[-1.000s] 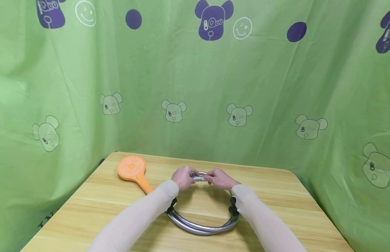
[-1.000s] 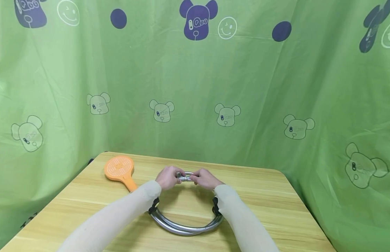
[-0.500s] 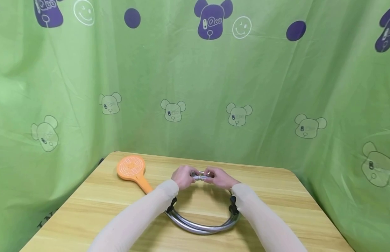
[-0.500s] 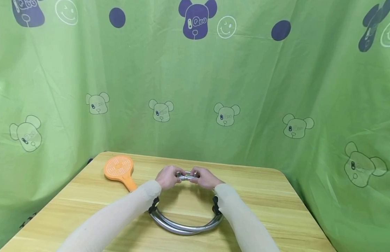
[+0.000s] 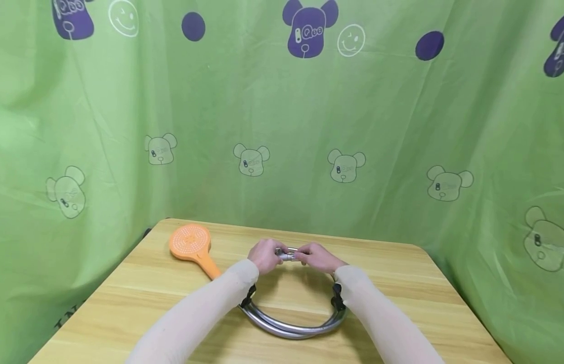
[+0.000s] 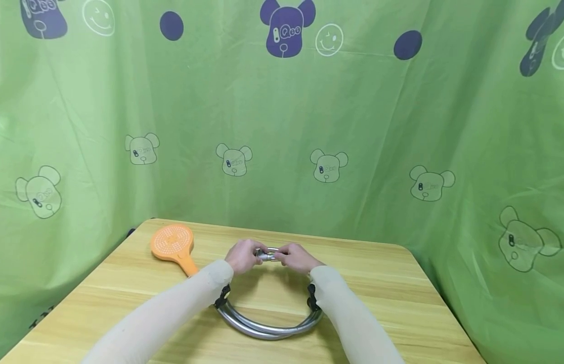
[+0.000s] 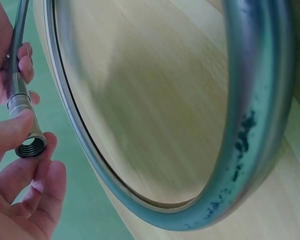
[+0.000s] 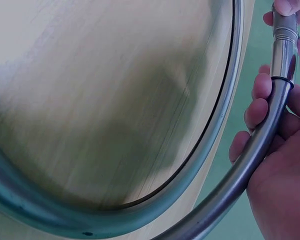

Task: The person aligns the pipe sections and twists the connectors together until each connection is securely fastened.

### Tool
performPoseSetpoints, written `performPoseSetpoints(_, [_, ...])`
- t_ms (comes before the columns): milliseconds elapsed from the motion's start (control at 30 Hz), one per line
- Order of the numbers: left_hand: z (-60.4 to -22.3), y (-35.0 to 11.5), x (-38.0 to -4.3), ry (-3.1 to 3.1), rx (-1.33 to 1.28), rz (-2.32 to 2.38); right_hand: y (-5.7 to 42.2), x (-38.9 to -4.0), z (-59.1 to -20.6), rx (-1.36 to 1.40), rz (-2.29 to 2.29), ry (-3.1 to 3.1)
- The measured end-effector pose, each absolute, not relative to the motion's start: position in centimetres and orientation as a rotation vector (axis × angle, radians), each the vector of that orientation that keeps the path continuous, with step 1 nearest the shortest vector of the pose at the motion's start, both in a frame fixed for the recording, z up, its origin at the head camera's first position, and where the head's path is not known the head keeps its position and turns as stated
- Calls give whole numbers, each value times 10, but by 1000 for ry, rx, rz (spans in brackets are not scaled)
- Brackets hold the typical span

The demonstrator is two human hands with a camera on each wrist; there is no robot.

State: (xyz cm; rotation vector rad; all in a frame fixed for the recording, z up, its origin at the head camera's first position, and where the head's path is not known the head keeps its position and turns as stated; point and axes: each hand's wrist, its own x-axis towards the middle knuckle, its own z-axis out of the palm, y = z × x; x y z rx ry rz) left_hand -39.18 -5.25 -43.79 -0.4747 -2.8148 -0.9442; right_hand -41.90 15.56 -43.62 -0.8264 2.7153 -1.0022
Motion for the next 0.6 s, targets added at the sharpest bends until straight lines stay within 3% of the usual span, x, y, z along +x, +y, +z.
performPoseSetpoints(600, [-437,-50,-392,-2810,-469,-940,161,-423,-440,-950,-1069,2678])
